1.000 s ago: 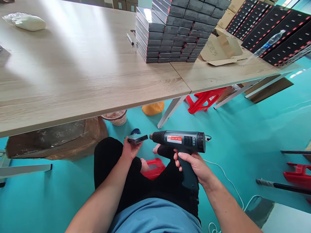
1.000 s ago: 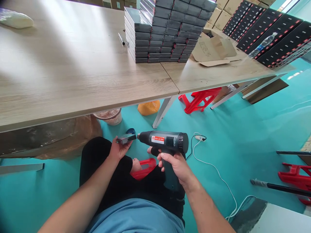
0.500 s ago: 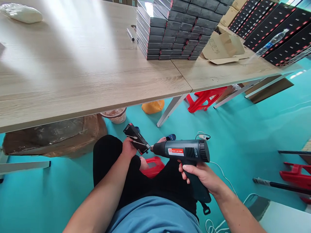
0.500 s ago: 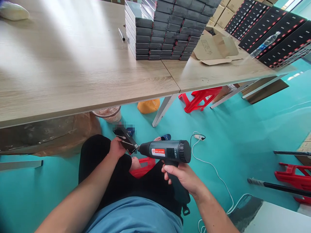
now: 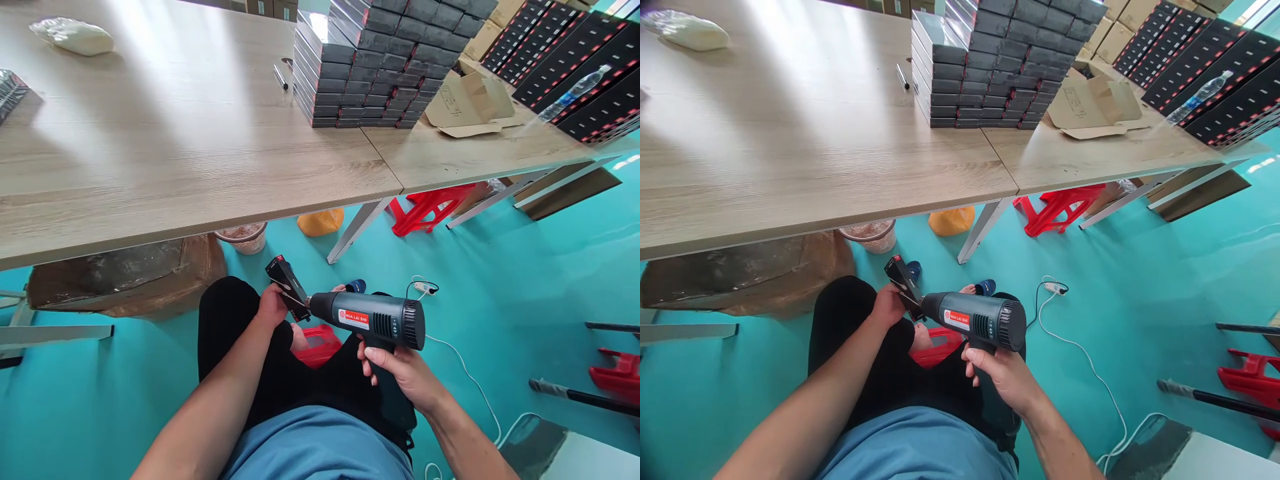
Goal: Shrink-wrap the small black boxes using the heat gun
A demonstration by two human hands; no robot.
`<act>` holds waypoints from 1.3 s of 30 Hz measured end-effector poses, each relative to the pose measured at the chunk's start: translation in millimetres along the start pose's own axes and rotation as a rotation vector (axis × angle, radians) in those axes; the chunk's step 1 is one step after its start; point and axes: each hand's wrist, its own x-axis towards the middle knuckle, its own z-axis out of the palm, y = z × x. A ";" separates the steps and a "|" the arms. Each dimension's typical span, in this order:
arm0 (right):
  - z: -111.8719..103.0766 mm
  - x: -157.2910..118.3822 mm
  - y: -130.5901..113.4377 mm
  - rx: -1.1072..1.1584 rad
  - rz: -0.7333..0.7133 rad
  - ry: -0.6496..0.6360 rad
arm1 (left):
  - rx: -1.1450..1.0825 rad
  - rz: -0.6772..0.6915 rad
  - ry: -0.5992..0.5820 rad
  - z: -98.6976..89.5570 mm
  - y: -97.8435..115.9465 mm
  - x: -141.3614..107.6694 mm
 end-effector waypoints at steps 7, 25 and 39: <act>-0.1 14.9 -12.1 -0.005 -0.038 0.032 | 0.042 -0.064 -0.042 -2.2 -5.2 1.7; 3.1 58.4 -88.0 -0.101 -0.088 -0.048 | 0.295 -0.011 -0.091 1.8 -9.5 -11.6; -21.9 -15.7 -7.6 0.075 0.196 -0.025 | 0.011 -0.013 -0.283 2.1 6.7 -10.4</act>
